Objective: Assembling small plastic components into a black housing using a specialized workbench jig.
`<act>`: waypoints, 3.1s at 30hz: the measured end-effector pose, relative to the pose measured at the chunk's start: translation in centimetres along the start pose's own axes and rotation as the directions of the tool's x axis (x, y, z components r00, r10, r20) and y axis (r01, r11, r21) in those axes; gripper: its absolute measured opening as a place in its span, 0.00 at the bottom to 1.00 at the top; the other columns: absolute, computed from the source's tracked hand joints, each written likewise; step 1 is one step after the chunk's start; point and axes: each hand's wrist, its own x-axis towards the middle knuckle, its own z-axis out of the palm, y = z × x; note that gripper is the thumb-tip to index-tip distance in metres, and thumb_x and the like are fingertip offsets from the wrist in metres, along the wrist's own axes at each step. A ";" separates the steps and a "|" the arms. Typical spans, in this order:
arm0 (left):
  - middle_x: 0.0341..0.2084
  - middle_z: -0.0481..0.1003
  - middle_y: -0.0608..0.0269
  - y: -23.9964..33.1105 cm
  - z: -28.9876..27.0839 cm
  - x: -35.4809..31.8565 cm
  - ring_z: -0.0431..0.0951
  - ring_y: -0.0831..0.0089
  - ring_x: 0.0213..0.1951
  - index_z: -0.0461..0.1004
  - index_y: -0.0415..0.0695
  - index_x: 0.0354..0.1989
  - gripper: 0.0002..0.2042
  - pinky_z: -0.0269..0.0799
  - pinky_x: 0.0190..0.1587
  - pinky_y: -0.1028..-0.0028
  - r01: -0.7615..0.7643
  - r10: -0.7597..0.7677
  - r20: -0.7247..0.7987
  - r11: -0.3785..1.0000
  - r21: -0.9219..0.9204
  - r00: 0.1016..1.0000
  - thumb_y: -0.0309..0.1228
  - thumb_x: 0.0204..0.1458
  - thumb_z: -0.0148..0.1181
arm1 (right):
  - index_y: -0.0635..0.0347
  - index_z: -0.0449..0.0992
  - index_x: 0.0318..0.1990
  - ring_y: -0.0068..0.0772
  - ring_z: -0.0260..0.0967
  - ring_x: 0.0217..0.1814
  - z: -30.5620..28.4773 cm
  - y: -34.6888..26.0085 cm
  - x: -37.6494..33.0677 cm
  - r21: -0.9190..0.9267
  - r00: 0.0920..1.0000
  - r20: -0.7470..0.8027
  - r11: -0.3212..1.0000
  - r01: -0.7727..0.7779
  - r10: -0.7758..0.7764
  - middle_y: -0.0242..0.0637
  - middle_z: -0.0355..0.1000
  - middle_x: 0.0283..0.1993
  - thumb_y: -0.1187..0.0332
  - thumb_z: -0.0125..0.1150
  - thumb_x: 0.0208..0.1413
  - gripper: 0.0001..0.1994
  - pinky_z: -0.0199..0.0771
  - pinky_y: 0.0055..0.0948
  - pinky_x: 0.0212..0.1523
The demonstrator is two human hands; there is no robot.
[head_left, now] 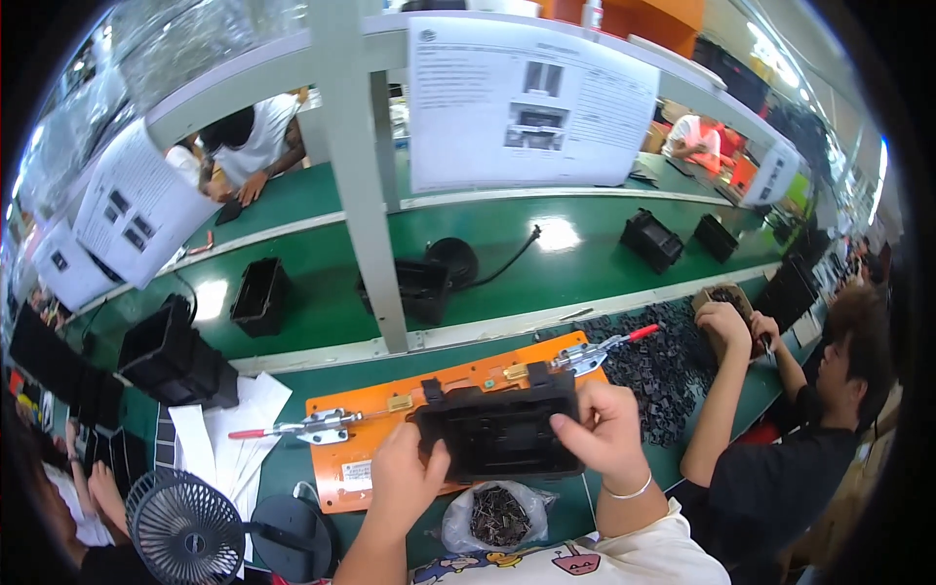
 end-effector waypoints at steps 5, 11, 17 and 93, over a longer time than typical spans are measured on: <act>0.18 0.67 0.52 -0.9 1.2 -0.1 0.72 0.55 0.21 0.67 0.36 0.24 0.09 0.65 0.24 0.64 0.062 -0.062 0.023 0.998 -0.010 0.998 0.27 0.45 0.61 | 0.59 0.58 0.16 0.24 0.52 0.14 0.6 -2.5 0.3 -0.081 0.999 0.020 0.996 0.035 -0.034 0.31 0.55 0.14 0.78 0.65 0.42 0.17 0.50 0.25 0.16; 0.18 0.66 0.51 -1.3 1.5 0.2 0.71 0.55 0.20 0.66 0.35 0.23 0.09 0.64 0.23 0.64 0.088 -0.087 0.026 0.996 -0.017 0.996 0.26 0.46 0.60 | 0.60 0.60 0.17 0.24 0.53 0.16 0.7 -2.3 0.4 -0.082 0.999 0.028 0.996 0.045 -0.043 0.31 0.56 0.15 0.76 0.65 0.42 0.16 0.51 0.26 0.17; 0.26 0.69 0.58 -1.2 1.8 0.0 0.71 0.63 0.30 0.70 0.38 0.38 0.10 0.61 0.35 0.66 -0.053 0.037 -0.101 0.985 -0.164 0.994 0.30 0.50 0.57 | 0.53 0.58 0.17 0.14 0.50 0.24 -2.1 3.5 5.7 0.233 0.938 -0.107 0.925 -0.300 0.331 0.20 0.55 0.19 0.69 0.65 0.44 0.17 0.51 0.19 0.24; 0.55 0.66 0.42 -3.6 0.6 0.2 0.66 0.53 0.58 0.68 0.33 0.48 0.33 0.56 0.61 0.62 -0.191 0.078 -0.244 0.855 -0.482 0.967 0.58 0.59 0.39 | 0.57 0.71 0.35 0.31 0.65 0.28 5.4 2.0 0.3 -0.396 0.799 0.451 0.713 0.579 -0.398 0.30 0.63 0.25 0.66 0.62 0.44 0.10 0.60 0.30 0.31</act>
